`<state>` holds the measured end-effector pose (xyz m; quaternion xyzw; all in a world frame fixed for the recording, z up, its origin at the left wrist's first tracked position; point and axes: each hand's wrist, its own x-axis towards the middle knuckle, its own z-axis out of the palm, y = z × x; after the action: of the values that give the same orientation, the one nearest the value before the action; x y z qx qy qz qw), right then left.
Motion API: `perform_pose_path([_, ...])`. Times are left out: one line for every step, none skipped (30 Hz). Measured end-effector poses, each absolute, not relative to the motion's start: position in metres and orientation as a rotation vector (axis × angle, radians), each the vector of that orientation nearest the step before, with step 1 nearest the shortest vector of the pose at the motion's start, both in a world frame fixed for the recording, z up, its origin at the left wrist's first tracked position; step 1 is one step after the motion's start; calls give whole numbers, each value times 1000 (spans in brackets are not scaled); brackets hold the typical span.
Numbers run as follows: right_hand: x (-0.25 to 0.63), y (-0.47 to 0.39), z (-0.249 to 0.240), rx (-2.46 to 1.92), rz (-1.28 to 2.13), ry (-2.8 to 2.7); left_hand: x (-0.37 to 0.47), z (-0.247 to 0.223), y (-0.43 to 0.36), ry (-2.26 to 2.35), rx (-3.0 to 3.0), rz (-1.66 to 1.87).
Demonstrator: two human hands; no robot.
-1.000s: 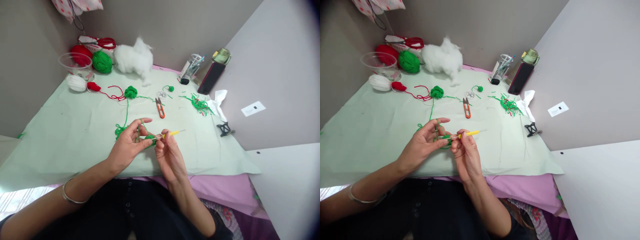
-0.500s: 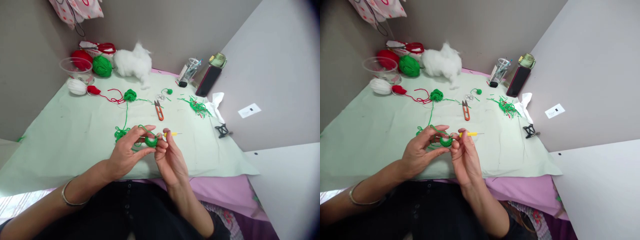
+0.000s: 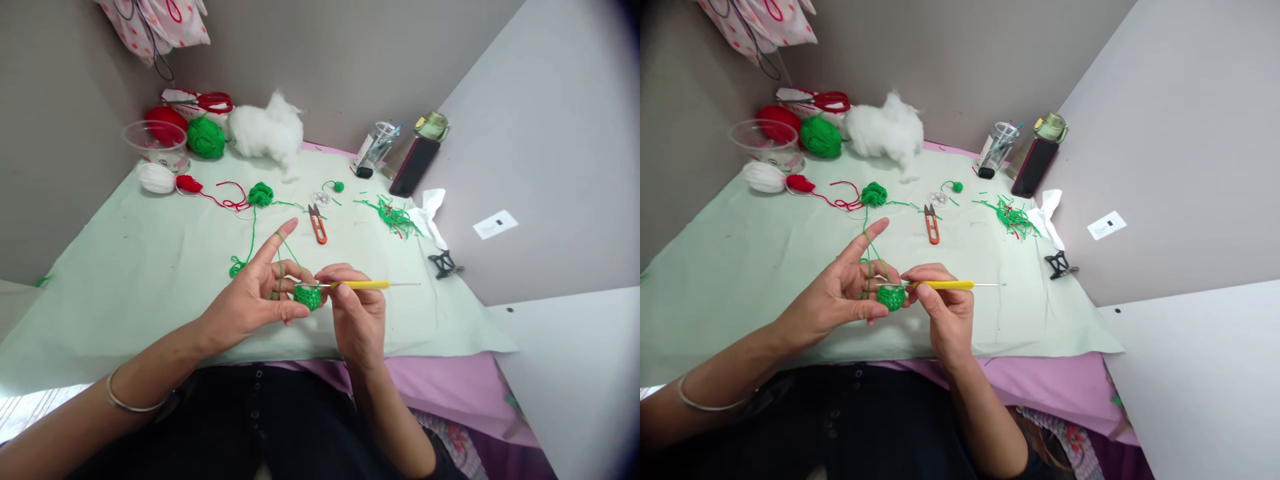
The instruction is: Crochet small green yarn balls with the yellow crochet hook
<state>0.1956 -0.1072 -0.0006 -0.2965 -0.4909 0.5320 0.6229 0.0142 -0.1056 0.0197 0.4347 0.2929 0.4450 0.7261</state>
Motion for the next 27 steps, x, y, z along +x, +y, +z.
perform_pose_path([197, -107, -1, -676, 1189, -1164, 14, 19, -105, 629, 955, 974])
perform_pose_path([199, -107, -1, -673, 1154, -1208, 14, 19, -104, 618, 953, 971])
perform_pose_path([201, -107, 0, -674, 1119, -1255, 14, 19, -104, 614, 954, 970])
perform_pose_path([203, -108, 1, -678, 1083, -1301, 14, 18, -103, 614, 957, 971])
perform_pose_path([205, -108, 2, -685, 1049, -1345, 14, 18, -103, 619, 962, 971])
perform_pose_path([206, -109, 4, -696, 1017, -1385, 13, 18, -103, 630, 966, 970])
perform_pose_path([207, -110, 5, -709, 989, -1419, 13, 19, -104, 644, 971, 969])
perform_pose_path([207, -111, 6, -725, 967, -1446, 13, 19, -105, 664, 975, 967])
perform_pose_path([207, -112, 6, -742, 954, -1460, 13, 20, -105, 686, 980, 967])
perform_pose_path([206, -112, 6, -755, 956, -1454, 13, 21, -106, 710, 984, 967])
perform_pose_path([204, -112, 5, -759, 981, -1421, 15, 22, -107, 735, 989, 970])
perform_pose_path([203, -112, 4, -752, 1028, -1361, 16, 23, -107, 759, 993, 978])
perform_pose_path([201, -110, 2, -736, 1096, -1281, 17, 23, -107, 782, 999, 989])
perform_pose_path([199, -109, 1, -715, 1175, -1192, 18, 24, -107, 802, 1009, 1002])
perform_pose_path([198, -107, 0, -696, 1253, -1104, 18, 25, -106, 820, 1027, 1010])
perform_pose_path([197, -104, -1, -685, 1324, -1030, 17, 26, -105, 835, 1057, 1009])
perform_pose_path([198, -102, -1, -680, 1382, -975, 13, 26, -102, 851, 1097, 1002])
perform_pose_path([199, -100, -1, -678, 1425, -939, 6, 27, -98, 872, 1147, 980])
perform_pose_path([200, -99, 0, -672, 1456, -917, -2, 28, -94, 894, 1197, 976])
perform_pose_path([203, -98, 1, -661, 1479, -908, -14, 28, -88, 940, 1239, 993])
perform_pose_path([205, -97, 2, -649, 1496, -905, -26, 29, -82, 992, 1273, 1033])
perform_pose_path([207, -97, 4, -641, 1509, -907, -39, 30, -76, 1062, 1295, 1086])
perform_pose_path([209, -97, 4, -640, 1518, -912, -51, 31, -70, 1139, 1338, 1140])
perform_pose_path([210, -98, 5, -647, 1523, -916, -61, 33, -65, 1269, 1385, 1218])
perform_pose_path([210, -98, 5, -660, 1526, -920, -68, 35, -61, 1425, 1452, 1246])
perform_pose_path([210, -98, 5, -674, 1530, -922, -70, 37, -59, 1572, 1549, 1265])
perform_pose_path([209, -99, 5, -681, 1533, -923, -69, 40, -58, 1668, 1623, 1279])
